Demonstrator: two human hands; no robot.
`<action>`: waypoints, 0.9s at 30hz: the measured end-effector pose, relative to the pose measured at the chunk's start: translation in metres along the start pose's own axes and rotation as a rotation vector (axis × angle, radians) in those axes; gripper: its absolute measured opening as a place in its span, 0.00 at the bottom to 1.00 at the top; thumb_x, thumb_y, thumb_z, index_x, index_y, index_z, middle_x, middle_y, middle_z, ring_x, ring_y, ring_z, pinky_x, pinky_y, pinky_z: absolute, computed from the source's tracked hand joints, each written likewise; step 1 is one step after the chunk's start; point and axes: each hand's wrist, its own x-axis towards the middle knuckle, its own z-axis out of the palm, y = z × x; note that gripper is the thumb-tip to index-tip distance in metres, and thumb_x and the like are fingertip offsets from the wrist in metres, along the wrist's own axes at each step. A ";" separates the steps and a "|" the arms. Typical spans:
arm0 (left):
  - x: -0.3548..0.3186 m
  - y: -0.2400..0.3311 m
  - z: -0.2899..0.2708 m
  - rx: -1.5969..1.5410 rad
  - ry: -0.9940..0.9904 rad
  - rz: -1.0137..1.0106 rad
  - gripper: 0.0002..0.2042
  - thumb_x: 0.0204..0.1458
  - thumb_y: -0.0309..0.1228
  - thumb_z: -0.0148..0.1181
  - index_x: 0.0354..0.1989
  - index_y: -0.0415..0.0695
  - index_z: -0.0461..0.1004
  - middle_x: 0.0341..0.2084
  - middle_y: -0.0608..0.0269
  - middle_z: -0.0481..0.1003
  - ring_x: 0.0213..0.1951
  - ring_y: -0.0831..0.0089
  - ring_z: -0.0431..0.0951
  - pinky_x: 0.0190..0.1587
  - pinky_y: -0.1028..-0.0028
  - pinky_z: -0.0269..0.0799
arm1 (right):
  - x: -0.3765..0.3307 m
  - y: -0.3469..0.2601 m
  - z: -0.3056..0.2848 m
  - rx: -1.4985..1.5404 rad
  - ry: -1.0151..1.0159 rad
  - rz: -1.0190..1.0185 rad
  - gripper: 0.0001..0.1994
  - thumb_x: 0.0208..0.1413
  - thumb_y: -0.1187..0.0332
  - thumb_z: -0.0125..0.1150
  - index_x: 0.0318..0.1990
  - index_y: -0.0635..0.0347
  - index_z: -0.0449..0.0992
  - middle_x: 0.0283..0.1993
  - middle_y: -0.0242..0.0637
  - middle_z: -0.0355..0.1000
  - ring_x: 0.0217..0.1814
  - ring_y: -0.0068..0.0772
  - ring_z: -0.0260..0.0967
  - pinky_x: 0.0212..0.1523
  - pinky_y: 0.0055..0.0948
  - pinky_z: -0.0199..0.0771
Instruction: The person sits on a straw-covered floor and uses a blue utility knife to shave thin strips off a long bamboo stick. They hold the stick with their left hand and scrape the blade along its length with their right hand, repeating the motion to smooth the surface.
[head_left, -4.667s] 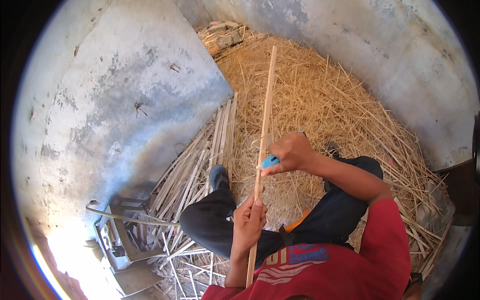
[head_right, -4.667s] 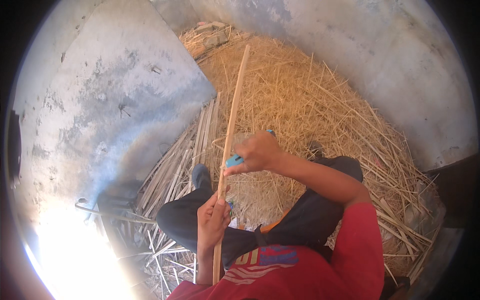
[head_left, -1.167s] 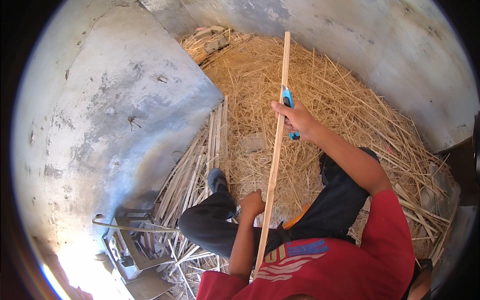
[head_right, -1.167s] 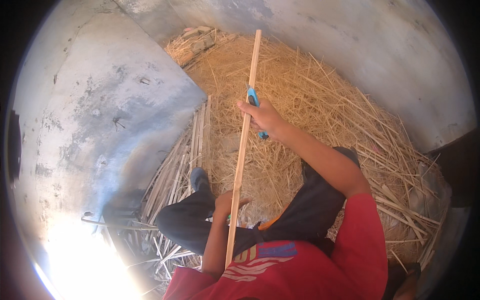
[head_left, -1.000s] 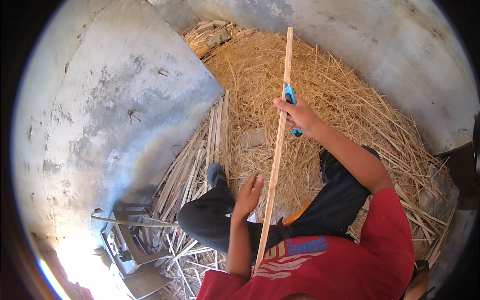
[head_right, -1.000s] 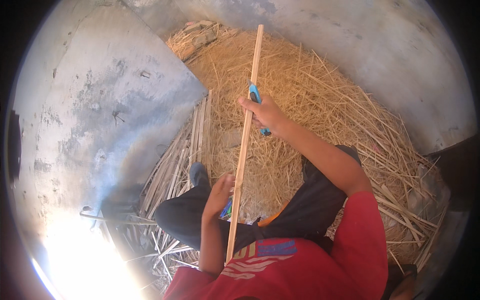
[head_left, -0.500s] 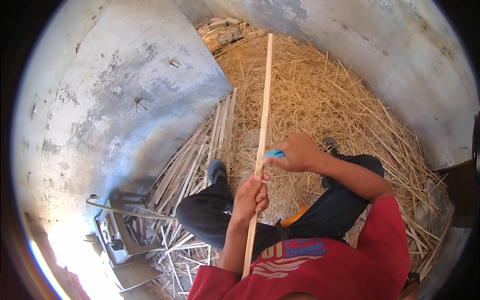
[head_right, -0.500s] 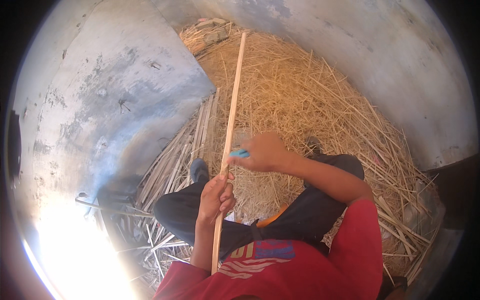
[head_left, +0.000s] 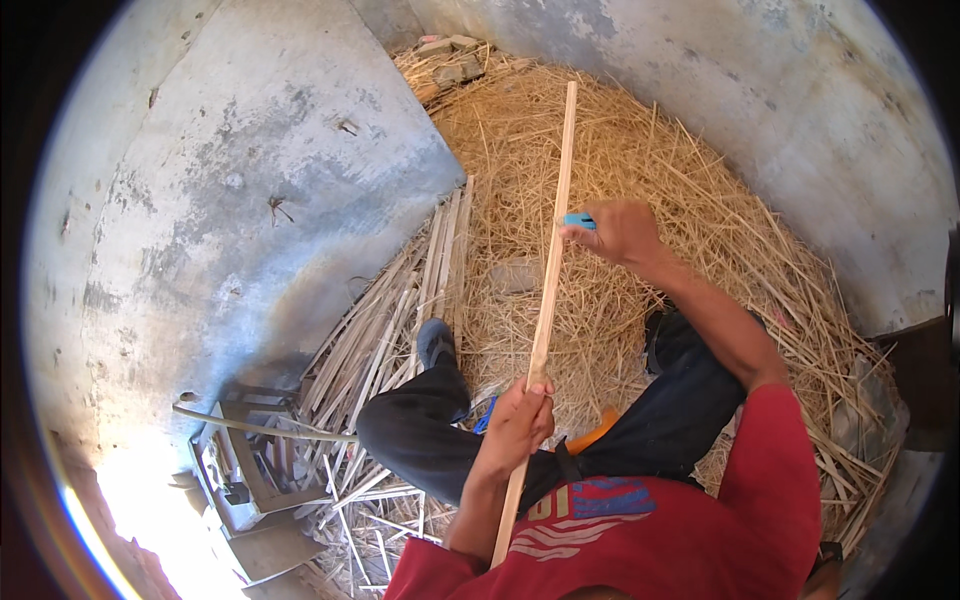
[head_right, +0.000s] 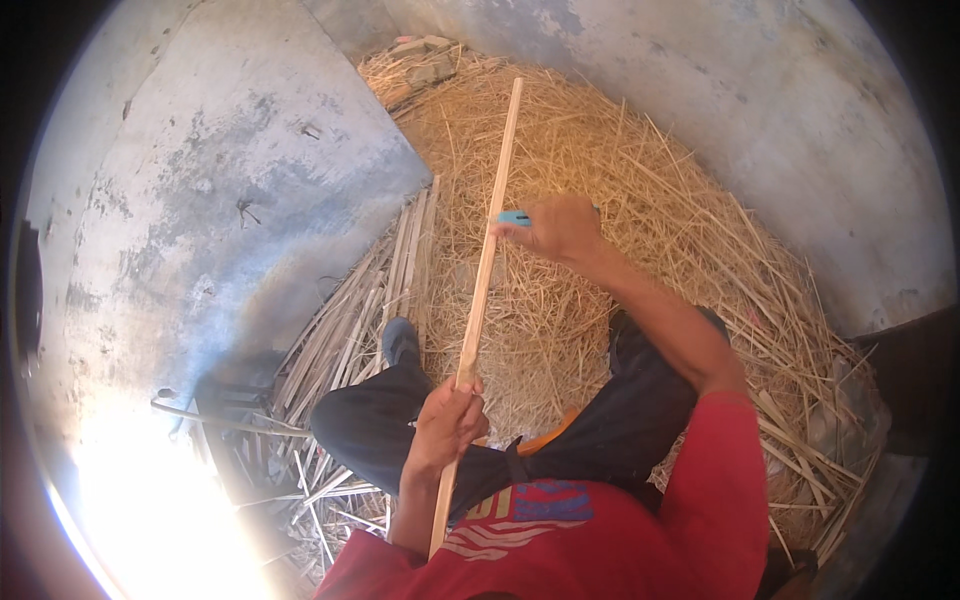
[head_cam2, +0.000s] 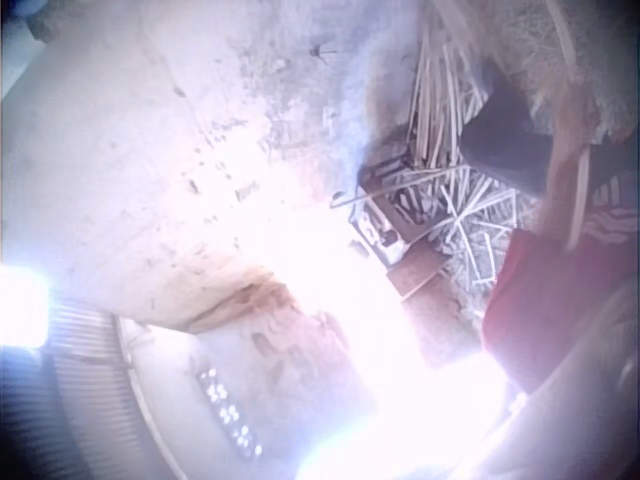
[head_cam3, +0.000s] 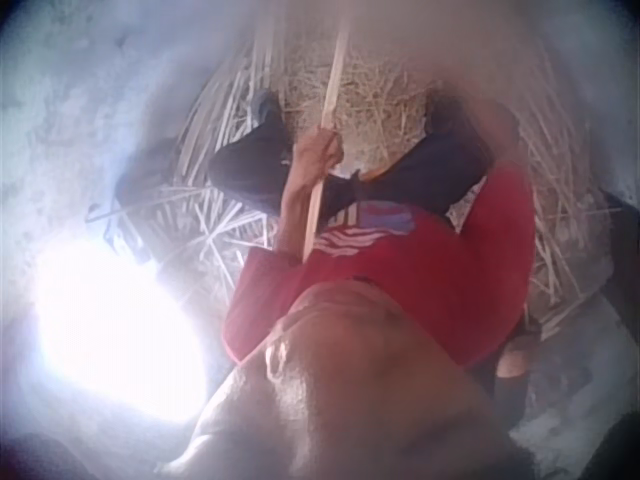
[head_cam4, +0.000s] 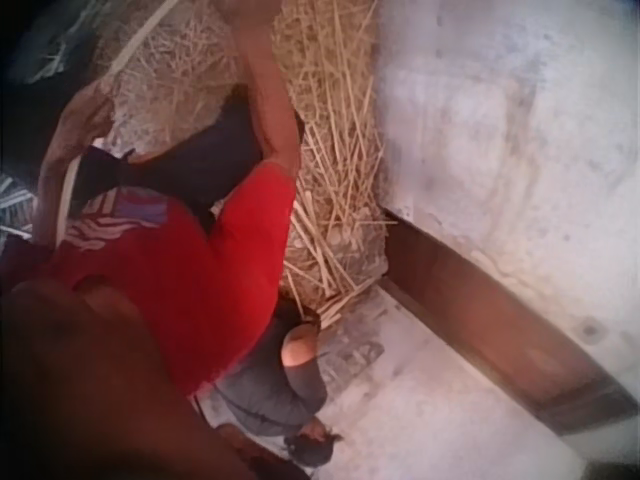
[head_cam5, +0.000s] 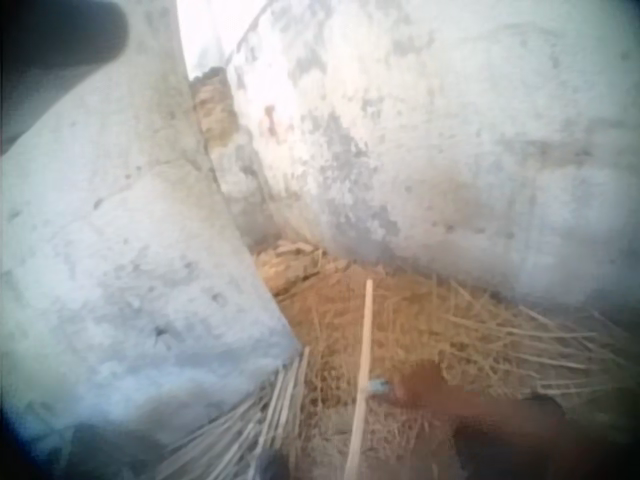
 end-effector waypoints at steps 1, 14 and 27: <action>-0.001 0.001 -0.001 0.005 0.034 -0.005 0.11 0.67 0.39 0.40 0.39 0.44 0.63 0.11 0.76 0.54 0.10 0.85 0.51 0.16 0.82 0.50 | 0.001 0.010 0.003 0.026 0.043 -0.010 0.34 0.48 0.29 0.49 0.16 0.53 0.68 0.11 0.37 0.63 0.13 0.36 0.67 0.14 0.36 0.63; 0.007 0.013 -0.006 -0.371 0.081 -0.062 0.11 0.67 0.39 0.38 0.39 0.46 0.63 0.09 0.78 0.52 0.08 0.85 0.51 0.20 0.81 0.53 | -0.017 -0.044 0.018 0.145 0.131 -0.282 0.35 0.42 0.26 0.51 0.14 0.52 0.67 0.12 0.36 0.63 0.12 0.38 0.64 0.13 0.36 0.60; -0.007 0.000 -0.008 -0.552 -0.003 -0.134 0.11 0.67 0.37 0.36 0.37 0.47 0.63 0.08 0.78 0.52 0.07 0.84 0.51 0.20 0.80 0.52 | -0.003 -0.016 0.014 0.010 -0.101 0.039 0.35 0.49 0.27 0.44 0.17 0.51 0.73 0.12 0.35 0.66 0.14 0.36 0.68 0.14 0.34 0.64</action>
